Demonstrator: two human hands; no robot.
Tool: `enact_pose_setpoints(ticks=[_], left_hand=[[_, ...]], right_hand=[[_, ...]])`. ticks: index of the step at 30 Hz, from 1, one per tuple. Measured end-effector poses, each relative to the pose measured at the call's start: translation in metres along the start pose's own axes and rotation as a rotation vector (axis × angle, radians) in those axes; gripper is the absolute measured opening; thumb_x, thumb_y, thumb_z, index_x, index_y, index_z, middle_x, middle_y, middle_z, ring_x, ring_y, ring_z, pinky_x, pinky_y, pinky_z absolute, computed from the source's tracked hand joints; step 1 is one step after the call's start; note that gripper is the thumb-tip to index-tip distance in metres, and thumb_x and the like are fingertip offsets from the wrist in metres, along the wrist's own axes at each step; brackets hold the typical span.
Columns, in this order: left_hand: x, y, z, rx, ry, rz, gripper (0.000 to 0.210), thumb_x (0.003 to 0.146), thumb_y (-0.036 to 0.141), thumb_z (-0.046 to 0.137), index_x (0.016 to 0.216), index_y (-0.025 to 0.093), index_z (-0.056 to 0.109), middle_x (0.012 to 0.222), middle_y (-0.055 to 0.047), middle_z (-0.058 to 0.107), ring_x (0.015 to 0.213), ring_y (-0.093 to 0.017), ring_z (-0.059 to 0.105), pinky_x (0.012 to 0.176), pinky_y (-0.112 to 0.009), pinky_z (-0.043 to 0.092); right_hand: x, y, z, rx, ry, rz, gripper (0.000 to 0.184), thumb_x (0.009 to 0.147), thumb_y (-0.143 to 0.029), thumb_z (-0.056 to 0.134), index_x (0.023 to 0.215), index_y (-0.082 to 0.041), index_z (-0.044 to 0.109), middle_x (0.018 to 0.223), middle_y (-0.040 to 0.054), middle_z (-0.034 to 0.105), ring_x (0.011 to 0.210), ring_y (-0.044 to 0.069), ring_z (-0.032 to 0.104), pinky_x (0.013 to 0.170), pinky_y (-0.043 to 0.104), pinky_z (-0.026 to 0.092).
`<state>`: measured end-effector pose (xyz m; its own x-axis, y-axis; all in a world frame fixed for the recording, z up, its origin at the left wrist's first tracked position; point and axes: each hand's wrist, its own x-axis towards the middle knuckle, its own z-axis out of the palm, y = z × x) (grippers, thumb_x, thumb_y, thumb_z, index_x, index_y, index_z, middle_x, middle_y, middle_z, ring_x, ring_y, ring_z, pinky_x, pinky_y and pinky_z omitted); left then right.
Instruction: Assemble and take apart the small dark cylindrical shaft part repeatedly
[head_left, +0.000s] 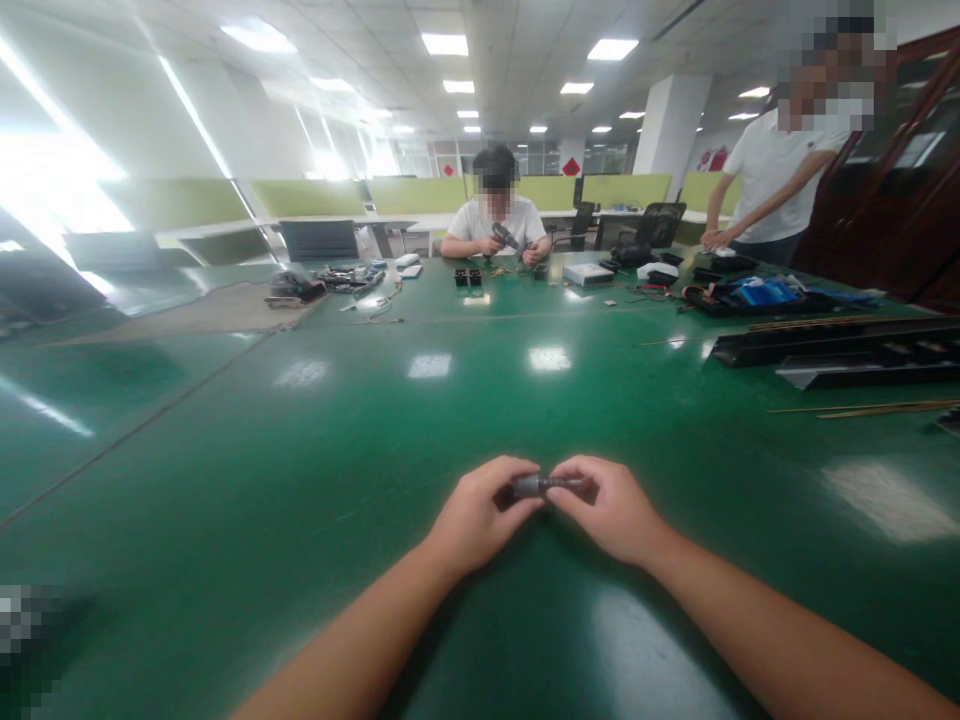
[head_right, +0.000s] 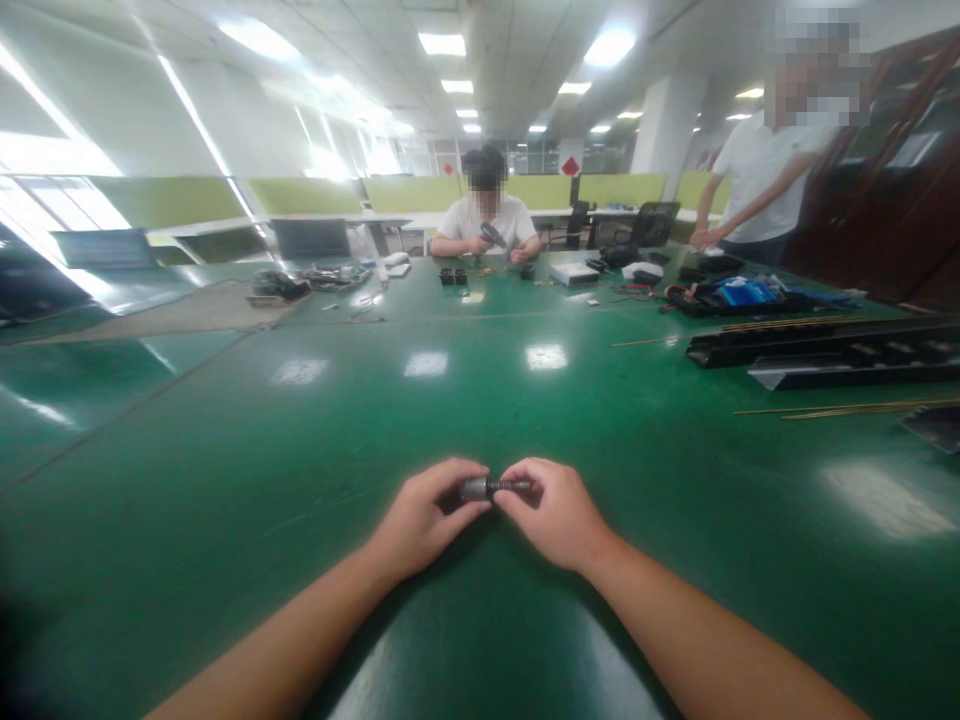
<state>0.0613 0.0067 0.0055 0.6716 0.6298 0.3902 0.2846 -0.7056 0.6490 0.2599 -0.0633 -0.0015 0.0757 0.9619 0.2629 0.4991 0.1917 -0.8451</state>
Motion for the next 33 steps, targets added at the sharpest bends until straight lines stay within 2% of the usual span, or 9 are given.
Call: enact_pose_setpoints(ticks=[19, 33], left_hand=[[-0.0008, -0.0022, -0.0008, -0.004, 0.041, -0.023, 0.027, 0.087, 0.027, 0.065, 0.113, 0.019, 0.062, 0.107, -0.008, 0.068, 0.096, -0.021, 0.063, 0.088, -0.035, 0.051], [-0.0002, -0.0015, -0.0027, -0.005, 0.081, -0.041, 0.028, 0.084, 0.024, 0.067, 0.112, 0.021, 0.063, 0.107, -0.006, 0.068, 0.096, -0.021, 0.063, 0.087, -0.034, 0.050]], right_hand=[[0.0003, 0.0018, 0.0001, -0.037, 0.060, -0.001, 0.012, 0.081, -0.025, 0.066, 0.089, -0.019, 0.072, 0.080, 0.0025, 0.071, 0.067, 0.016, 0.063, 0.062, 0.026, 0.049], [0.0008, -0.0002, -0.0010, -0.039, 0.086, 0.016, 0.010, 0.079, -0.025, 0.066, 0.086, -0.019, 0.071, 0.077, 0.0017, 0.069, 0.066, 0.016, 0.061, 0.061, 0.025, 0.048]])
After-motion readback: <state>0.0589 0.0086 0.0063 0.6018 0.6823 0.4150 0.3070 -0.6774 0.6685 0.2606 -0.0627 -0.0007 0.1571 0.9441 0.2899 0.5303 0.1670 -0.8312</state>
